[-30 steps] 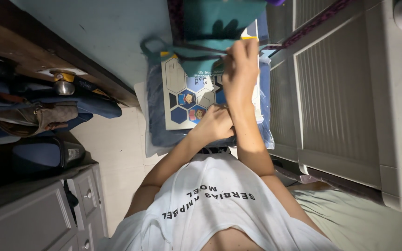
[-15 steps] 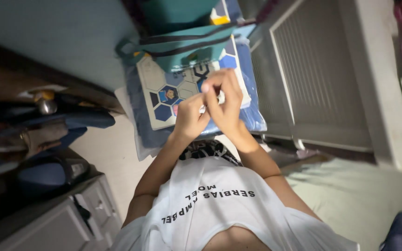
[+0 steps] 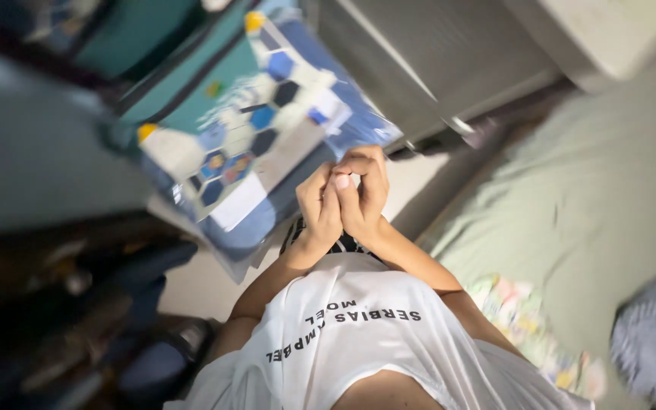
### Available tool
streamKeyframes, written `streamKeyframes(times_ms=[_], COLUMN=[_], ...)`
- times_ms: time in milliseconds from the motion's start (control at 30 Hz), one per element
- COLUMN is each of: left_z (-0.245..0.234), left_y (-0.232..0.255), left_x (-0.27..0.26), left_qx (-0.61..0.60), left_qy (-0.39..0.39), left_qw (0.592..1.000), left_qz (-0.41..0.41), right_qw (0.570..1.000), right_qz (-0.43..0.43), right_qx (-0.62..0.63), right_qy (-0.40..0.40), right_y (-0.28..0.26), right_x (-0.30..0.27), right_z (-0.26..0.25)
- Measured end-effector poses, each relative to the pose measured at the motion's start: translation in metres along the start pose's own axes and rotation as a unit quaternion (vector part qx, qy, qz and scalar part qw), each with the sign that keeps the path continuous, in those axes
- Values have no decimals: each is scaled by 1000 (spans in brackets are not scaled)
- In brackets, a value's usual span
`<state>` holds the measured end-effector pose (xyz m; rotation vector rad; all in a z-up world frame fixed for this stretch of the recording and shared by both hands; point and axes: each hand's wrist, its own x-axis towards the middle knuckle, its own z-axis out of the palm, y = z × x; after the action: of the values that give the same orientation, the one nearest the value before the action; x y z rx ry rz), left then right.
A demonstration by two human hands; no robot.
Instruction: The person organizes various personal items in a bedroom. They handle a purple pouch, a green box, a blue packaged item, a red sachet, a small yellow bottle, and a green tissue pack, moving them between a bed and a shelf.
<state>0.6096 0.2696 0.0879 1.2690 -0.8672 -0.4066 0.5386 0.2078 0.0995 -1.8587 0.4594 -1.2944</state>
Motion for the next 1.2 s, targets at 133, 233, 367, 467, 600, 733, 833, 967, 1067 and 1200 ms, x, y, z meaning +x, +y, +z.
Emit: streamKeyframes(times_ms=[133, 233, 367, 467, 600, 733, 833, 967, 1067, 1200], left_z=[30, 55, 94, 123, 169, 213, 243, 271, 290, 311], left_y=[1, -1, -2, 4, 18, 31, 41, 52, 57, 62], left_x=[-7, -15, -30, -45, -77, -127, -170, -224, -263, -305], left_qx=[-33, -15, -46, -65, -98, -119, -137, -162, -173, -160], left_qy=[-75, -138, -210, -284, -389, -469, -524, -583, -619, -673], left_qw=[997, 990, 976, 956, 915, 874, 840, 796, 765, 721], left_qz=[-6, -25, -29, -17, -43, -45, -23, -29, -20, -33], right_qw=[996, 989, 970, 951, 919, 865, 825, 777, 742, 692], right_qz=[22, 35, 56, 70, 84, 96, 108, 120, 125, 135], right_qx=[-59, -92, -140, -168, -207, -272, -306, -345, -369, -376], right_qy=[63, 113, 190, 248, 325, 411, 462, 513, 546, 602], right_y=[-5, -8, -15, -21, -38, -61, -83, -106, -121, -133], right_x=[-13, -25, -44, -62, -98, -142, -180, -227, -261, -296], right_z=[-34, -61, -97, -128, -175, -218, -248, -280, -298, -317])
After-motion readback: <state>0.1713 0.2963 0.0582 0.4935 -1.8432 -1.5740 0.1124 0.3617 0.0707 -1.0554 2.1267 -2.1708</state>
